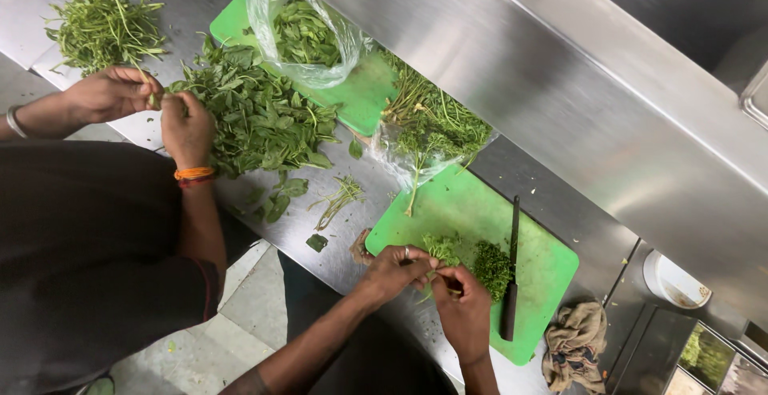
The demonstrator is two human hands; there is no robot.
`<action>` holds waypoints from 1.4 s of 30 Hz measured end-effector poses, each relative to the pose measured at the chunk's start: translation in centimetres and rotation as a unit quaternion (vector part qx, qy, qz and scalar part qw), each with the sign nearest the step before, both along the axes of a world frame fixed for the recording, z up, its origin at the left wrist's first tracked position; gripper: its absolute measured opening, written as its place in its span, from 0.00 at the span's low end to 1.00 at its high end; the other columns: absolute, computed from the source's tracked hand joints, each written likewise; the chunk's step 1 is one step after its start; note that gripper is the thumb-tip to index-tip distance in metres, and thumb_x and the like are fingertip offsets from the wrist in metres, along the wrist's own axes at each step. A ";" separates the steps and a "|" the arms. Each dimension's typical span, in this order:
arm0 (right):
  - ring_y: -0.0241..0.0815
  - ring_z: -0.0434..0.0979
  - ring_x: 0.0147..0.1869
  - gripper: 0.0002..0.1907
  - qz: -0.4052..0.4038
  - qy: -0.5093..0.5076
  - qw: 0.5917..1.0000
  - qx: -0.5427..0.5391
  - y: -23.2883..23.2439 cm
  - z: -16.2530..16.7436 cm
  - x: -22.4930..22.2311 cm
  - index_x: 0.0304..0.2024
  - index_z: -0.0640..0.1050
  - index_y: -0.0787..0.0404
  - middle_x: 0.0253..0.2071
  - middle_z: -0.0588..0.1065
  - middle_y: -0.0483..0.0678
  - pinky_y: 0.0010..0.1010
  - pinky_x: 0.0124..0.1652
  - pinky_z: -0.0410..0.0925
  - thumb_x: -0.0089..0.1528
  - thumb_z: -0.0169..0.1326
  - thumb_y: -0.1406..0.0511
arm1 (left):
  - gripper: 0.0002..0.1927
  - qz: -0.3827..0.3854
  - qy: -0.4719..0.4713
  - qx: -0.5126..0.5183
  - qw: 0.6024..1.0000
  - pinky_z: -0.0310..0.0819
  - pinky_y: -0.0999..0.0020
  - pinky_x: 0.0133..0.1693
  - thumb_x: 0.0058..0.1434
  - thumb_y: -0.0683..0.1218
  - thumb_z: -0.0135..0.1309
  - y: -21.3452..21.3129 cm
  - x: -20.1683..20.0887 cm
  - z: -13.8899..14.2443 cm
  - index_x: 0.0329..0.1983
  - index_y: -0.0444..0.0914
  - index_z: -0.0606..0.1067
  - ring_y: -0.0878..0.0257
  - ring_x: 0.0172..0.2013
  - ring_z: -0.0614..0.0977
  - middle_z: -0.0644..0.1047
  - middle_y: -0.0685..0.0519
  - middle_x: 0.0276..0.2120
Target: The person strips leaves from herb stems and finely chops them on a green cutting board using a knife. A second person works alongside, also stripping leaves from stems. The chopped herbs accumulate on the board throughout the clip.
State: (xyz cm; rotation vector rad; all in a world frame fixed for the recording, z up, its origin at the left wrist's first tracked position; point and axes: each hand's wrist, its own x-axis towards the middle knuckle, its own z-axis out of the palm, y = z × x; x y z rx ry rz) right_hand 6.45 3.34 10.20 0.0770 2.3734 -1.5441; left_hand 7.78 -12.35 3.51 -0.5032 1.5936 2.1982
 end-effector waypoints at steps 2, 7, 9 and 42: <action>0.30 0.77 0.32 0.05 0.023 0.021 0.999 -0.014 0.1 0.1 0.0 0.36 0.82 0.64 0.31 0.81 0.45 0.22 0.33 0.70 0.59 0.60 0.69 | 0.11 -0.019 0.000 -0.036 0.999 0.76 0.71 0.35 0.68 0.48 0.57 -0.2 0.0 0.1 0.42 0.35 0.81 0.67 0.29 0.79 0.81 0.52 0.30; 0.32 0.78 0.31 0.08 0.034 0.009 0.999 0.031 0.3 0.0 -1.0 0.37 0.82 0.64 0.31 0.81 0.45 0.23 0.32 0.71 0.57 0.63 0.66 | 0.08 -0.040 -0.043 -0.007 0.998 0.83 0.68 0.34 0.68 0.45 0.50 -1.6 0.8 1.0 0.42 0.35 0.76 0.67 0.29 0.84 0.80 0.55 0.30; 0.33 0.77 0.30 0.08 0.060 0.016 0.997 0.039 0.4 -0.4 -1.9 0.37 0.82 0.64 0.30 0.81 0.46 0.23 0.32 0.70 0.58 0.62 0.65 | 0.09 -0.083 -0.011 -0.046 0.995 0.83 0.69 0.35 0.68 0.44 0.52 -2.4 1.3 1.4 0.42 0.33 0.78 0.67 0.29 0.85 0.81 0.55 0.29; 0.36 0.72 0.27 0.08 -0.121 -0.196 0.945 -0.231 -1.9 -3.6 -3.4 0.37 0.79 0.68 0.31 0.76 0.47 0.32 0.29 0.70 0.61 0.59 0.66 | 0.11 0.163 -0.090 -0.060 0.981 0.73 0.72 0.25 0.65 0.47 0.55 -0.5 -2.8 0.8 0.38 0.34 0.81 0.68 0.21 0.77 0.80 0.52 0.26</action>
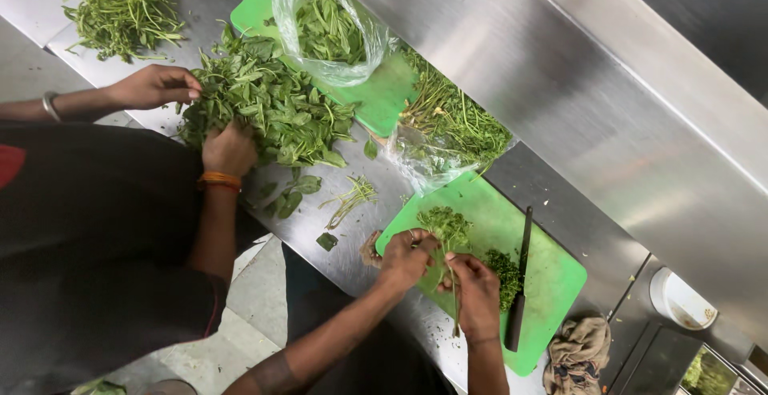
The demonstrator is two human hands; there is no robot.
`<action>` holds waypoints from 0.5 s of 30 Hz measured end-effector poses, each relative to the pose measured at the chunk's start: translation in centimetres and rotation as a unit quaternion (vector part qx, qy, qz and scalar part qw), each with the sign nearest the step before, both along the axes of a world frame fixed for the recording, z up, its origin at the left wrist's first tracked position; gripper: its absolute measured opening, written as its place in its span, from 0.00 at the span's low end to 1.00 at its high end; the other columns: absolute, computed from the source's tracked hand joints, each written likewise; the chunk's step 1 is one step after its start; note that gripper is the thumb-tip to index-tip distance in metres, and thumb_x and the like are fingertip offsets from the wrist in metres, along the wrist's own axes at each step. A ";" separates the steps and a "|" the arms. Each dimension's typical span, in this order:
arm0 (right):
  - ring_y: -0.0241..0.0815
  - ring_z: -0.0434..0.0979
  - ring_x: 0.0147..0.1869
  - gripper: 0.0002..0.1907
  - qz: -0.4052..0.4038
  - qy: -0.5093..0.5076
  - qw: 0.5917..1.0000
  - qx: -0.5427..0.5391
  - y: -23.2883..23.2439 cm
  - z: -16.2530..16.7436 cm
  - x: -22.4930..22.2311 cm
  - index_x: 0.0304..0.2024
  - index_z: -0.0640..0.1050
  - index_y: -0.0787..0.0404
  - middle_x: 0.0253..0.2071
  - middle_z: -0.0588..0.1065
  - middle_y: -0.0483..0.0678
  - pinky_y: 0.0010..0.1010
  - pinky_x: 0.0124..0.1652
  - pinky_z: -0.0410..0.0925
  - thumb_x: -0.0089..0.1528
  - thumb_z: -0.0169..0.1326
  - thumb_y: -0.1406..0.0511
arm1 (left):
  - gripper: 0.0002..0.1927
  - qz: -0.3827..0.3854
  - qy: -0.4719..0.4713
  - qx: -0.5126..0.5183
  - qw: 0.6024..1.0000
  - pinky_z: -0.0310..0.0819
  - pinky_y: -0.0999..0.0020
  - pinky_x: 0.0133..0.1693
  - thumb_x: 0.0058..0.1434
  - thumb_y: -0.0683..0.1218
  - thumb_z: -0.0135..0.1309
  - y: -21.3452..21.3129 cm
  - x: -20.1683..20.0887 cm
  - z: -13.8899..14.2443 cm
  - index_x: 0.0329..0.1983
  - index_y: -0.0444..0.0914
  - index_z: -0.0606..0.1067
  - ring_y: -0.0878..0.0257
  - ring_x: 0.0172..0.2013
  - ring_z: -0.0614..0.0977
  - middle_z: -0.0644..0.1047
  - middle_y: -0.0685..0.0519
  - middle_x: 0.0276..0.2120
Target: The person strips leaves from herb stems and finely chops them on a green cutting board using a knife. A second person works alongside, also stripping leaves from stems. The chopped herbs accumulate on the board throughout the clip.
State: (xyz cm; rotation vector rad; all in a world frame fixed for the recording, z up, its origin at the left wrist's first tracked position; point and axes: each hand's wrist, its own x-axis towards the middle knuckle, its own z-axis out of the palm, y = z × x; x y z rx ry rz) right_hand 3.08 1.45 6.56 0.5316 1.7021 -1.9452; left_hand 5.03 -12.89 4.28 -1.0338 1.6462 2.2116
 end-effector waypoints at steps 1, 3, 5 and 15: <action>0.37 0.71 0.26 0.08 -0.001 -0.001 1.000 0.014 0.1 0.0 0.3 0.36 0.79 0.68 0.30 0.76 0.47 0.32 0.28 0.70 0.61 0.60 0.67 | 0.11 -0.005 0.005 -0.004 1.000 0.72 0.73 0.25 0.64 0.47 0.55 0.2 0.3 -0.1 0.37 0.34 0.81 0.68 0.21 0.77 0.79 0.52 0.24; 0.37 0.71 0.25 0.08 -0.006 -0.002 1.000 0.020 0.1 -0.3 0.6 0.35 0.80 0.69 0.29 0.76 0.48 0.32 0.27 0.71 0.61 0.59 0.67 | 0.12 -0.006 0.021 -0.004 1.000 0.69 0.72 0.24 0.66 0.48 0.56 0.4 0.6 -0.4 0.37 0.33 0.80 0.67 0.20 0.74 0.77 0.53 0.22; 0.37 0.71 0.24 0.09 -0.006 -0.001 1.000 0.021 0.2 -0.5 0.7 0.34 0.80 0.70 0.28 0.77 0.48 0.32 0.27 0.72 0.60 0.59 0.67 | 0.12 -0.015 0.043 0.004 0.999 0.69 0.73 0.24 0.67 0.48 0.56 0.4 0.8 -0.6 0.38 0.33 0.80 0.68 0.20 0.73 0.76 0.54 0.22; 0.38 0.74 0.25 0.10 -0.053 0.000 0.998 0.043 0.2 -0.8 1.2 0.36 0.80 0.69 0.27 0.75 0.49 0.33 0.26 0.73 0.61 0.58 0.65 | 0.11 0.013 -0.003 0.051 0.999 0.76 0.71 0.27 0.67 0.45 0.54 -0.1 1.5 -1.3 0.41 0.32 0.81 0.67 0.23 0.78 0.82 0.53 0.28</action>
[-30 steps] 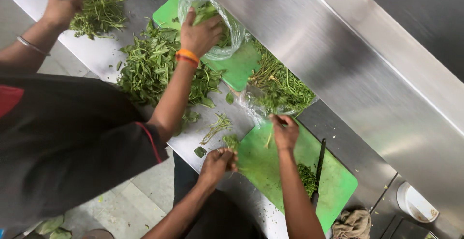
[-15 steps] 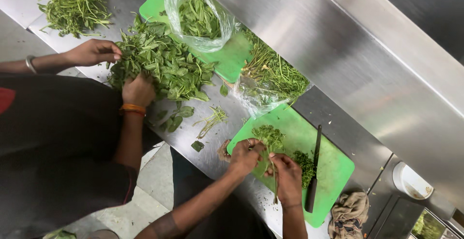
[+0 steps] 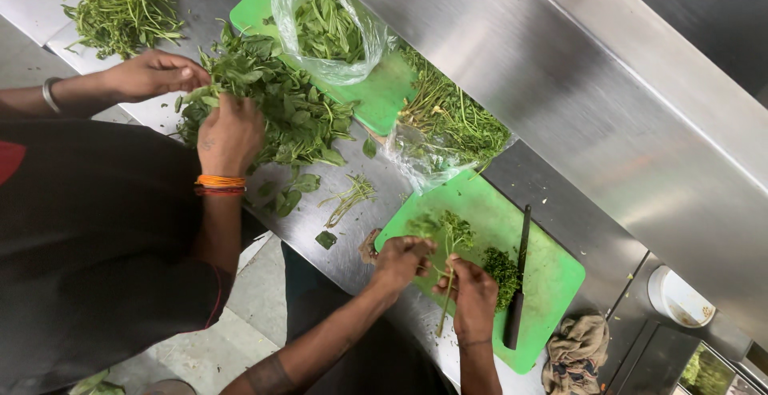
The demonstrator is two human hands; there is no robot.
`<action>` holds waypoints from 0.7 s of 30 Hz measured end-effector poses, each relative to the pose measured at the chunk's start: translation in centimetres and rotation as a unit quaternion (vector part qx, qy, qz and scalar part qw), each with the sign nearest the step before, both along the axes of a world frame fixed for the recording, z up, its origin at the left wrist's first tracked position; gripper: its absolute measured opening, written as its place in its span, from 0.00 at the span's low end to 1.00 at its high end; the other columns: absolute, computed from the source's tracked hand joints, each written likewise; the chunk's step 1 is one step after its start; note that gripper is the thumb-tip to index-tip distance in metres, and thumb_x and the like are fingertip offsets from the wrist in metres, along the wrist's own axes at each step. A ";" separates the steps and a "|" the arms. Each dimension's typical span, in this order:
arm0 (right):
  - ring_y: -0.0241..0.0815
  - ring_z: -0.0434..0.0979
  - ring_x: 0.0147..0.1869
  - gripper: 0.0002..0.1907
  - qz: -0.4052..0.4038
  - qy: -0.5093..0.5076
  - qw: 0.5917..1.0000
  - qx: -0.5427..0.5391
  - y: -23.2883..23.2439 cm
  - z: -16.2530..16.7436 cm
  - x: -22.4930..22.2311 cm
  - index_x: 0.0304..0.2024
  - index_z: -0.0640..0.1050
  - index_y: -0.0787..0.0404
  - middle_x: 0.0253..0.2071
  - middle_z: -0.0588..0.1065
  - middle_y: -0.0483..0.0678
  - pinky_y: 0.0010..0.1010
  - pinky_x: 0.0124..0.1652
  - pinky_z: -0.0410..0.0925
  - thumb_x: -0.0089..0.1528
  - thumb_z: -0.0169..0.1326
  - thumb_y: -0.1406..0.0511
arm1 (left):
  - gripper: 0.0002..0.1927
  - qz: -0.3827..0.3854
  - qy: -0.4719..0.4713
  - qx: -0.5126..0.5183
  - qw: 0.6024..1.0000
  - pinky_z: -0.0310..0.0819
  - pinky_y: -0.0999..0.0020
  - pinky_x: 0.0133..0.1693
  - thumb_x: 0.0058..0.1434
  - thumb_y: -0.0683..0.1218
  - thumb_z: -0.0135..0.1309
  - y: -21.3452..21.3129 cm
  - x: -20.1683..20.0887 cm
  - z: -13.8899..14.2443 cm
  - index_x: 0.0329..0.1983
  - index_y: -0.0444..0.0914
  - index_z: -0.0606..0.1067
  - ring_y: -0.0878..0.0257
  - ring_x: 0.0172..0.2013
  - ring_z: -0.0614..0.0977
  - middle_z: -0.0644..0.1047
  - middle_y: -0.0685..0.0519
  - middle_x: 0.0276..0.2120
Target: The person strips leaves from herb stems and finely chops them on a green cutting board using a knife. A second person works alongside, also stripping leaves from stems. The chopped herbs accumulate on the board throughout the clip.
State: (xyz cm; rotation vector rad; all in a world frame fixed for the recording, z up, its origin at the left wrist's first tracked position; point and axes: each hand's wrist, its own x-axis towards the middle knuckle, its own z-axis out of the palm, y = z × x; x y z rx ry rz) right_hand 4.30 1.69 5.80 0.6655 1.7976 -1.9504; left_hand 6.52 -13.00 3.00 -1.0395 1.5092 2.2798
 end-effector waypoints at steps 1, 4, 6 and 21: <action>0.38 0.74 0.25 0.10 -0.009 0.006 1.000 -0.010 0.1 0.0 0.1 0.36 0.80 0.68 0.27 0.75 0.49 0.33 0.26 0.74 0.61 0.58 0.65 | 0.12 0.031 -0.015 0.011 0.999 0.76 0.70 0.27 0.66 0.45 0.53 0.0 0.0 0.0 0.41 0.32 0.81 0.67 0.23 0.79 0.83 0.54 0.30; 0.37 0.73 0.25 0.11 -0.008 0.013 1.000 -0.020 0.4 -0.3 0.2 0.34 0.79 0.69 0.28 0.76 0.47 0.33 0.26 0.74 0.61 0.58 0.64 | 0.14 0.030 -0.053 -0.043 0.997 0.78 0.69 0.27 0.65 0.47 0.52 0.2 0.0 0.5 0.40 0.32 0.82 0.65 0.24 0.82 0.83 0.52 0.30; 0.38 0.73 0.24 0.11 0.014 0.007 1.000 -0.002 0.6 -0.6 0.4 0.34 0.79 0.69 0.26 0.75 0.48 0.34 0.26 0.73 0.60 0.59 0.64 | 0.15 0.033 -0.069 -0.058 0.995 0.78 0.68 0.25 0.64 0.48 0.52 0.3 0.0 1.0 0.39 0.30 0.82 0.64 0.23 0.81 0.83 0.50 0.29; 0.36 0.70 0.21 0.09 0.056 -0.035 0.996 0.063 1.2 -2.3 0.4 0.33 0.82 0.69 0.25 0.75 0.48 0.31 0.24 0.71 0.60 0.58 0.66 | 0.11 -0.075 0.002 -0.007 0.997 0.78 0.73 0.27 0.62 0.48 0.60 0.4 0.3 0.8 0.35 0.34 0.83 0.68 0.23 0.79 0.81 0.53 0.25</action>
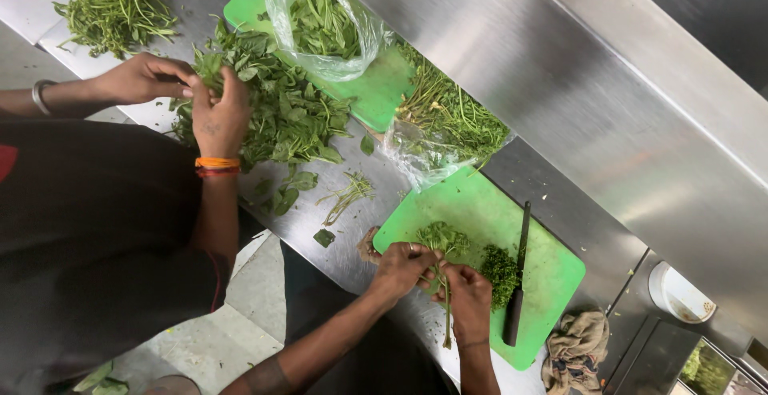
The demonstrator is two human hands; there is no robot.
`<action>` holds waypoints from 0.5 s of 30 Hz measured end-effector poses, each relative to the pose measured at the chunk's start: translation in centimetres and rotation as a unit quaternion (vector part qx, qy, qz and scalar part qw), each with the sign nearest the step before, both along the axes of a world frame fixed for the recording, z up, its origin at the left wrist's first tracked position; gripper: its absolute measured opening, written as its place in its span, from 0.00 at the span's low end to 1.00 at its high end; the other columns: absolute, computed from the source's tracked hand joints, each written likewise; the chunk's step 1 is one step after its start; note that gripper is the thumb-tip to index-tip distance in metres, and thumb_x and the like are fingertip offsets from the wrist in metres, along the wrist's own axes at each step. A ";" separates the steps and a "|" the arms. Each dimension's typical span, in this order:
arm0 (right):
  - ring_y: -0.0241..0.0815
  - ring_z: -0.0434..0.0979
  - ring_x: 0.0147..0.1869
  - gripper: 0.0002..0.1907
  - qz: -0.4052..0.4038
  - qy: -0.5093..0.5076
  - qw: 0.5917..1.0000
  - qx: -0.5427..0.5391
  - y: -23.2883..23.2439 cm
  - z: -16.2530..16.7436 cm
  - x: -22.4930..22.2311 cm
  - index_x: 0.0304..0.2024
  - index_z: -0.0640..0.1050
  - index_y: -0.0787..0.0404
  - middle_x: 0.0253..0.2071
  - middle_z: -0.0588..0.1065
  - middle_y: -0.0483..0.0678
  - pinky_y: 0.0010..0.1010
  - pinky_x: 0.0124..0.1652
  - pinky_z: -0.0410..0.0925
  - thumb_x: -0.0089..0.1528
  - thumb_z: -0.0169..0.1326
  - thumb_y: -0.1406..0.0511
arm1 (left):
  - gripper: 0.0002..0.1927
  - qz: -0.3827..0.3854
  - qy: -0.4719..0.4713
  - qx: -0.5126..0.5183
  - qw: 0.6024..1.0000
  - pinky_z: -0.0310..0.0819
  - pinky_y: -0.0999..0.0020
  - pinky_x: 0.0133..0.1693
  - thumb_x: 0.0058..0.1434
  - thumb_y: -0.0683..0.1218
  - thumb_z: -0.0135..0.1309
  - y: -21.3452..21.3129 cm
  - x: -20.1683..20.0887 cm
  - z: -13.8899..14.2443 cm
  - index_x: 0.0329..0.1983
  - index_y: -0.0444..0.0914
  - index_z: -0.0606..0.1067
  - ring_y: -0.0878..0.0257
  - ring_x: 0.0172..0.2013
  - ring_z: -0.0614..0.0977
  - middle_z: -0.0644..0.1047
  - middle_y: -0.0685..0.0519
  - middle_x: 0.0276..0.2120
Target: The person strips leaves from herb stems and finely chops them on a green cutting board using a knife. A second person works alongside, also stripping leaves from stems. The chopped herbs accumulate on the board throughout the clip.
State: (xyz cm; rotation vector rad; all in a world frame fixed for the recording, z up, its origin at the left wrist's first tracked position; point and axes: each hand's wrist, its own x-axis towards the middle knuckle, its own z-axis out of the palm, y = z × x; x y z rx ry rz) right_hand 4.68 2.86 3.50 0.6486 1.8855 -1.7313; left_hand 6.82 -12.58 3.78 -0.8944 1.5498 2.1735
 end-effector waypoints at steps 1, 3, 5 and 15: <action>0.36 0.70 0.21 0.09 0.006 0.007 1.000 0.002 0.0 0.0 0.1 0.33 0.82 0.69 0.25 0.76 0.48 0.31 0.23 0.71 0.60 0.59 0.66 | 0.11 -0.002 -0.002 0.003 1.000 0.78 0.72 0.27 0.61 0.48 0.60 -0.1 0.0 -0.1 0.35 0.34 0.83 0.68 0.24 0.79 0.82 0.53 0.25; 0.36 0.73 0.24 0.09 0.024 0.018 1.000 0.007 0.0 0.0 0.4 0.32 0.82 0.69 0.26 0.78 0.48 0.31 0.25 0.72 0.60 0.59 0.66 | 0.12 -0.014 -0.010 -0.028 0.999 0.74 0.72 0.25 0.63 0.48 0.60 0.0 0.0 -0.3 0.34 0.32 0.82 0.67 0.23 0.78 0.81 0.52 0.25; 0.36 0.75 0.27 0.09 0.034 0.065 0.997 0.020 -0.2 -0.2 0.8 0.33 0.83 0.68 0.27 0.79 0.49 0.29 0.28 0.72 0.61 0.59 0.66 | 0.11 0.003 -0.015 -0.022 1.000 0.73 0.72 0.25 0.65 0.46 0.57 0.4 0.1 -0.7 0.36 0.32 0.82 0.67 0.23 0.77 0.81 0.51 0.27; 0.37 0.81 0.42 0.07 -0.138 0.386 0.903 0.125 3.1 5.1 -1.2 0.42 0.77 0.62 0.40 0.79 0.49 0.27 0.46 0.78 0.73 0.50 0.67 | 0.08 0.209 0.037 0.063 0.975 0.81 0.70 0.32 0.69 0.42 0.50 -2.6 -0.5 -2.7 0.41 0.32 0.77 0.65 0.27 0.80 0.83 0.49 0.35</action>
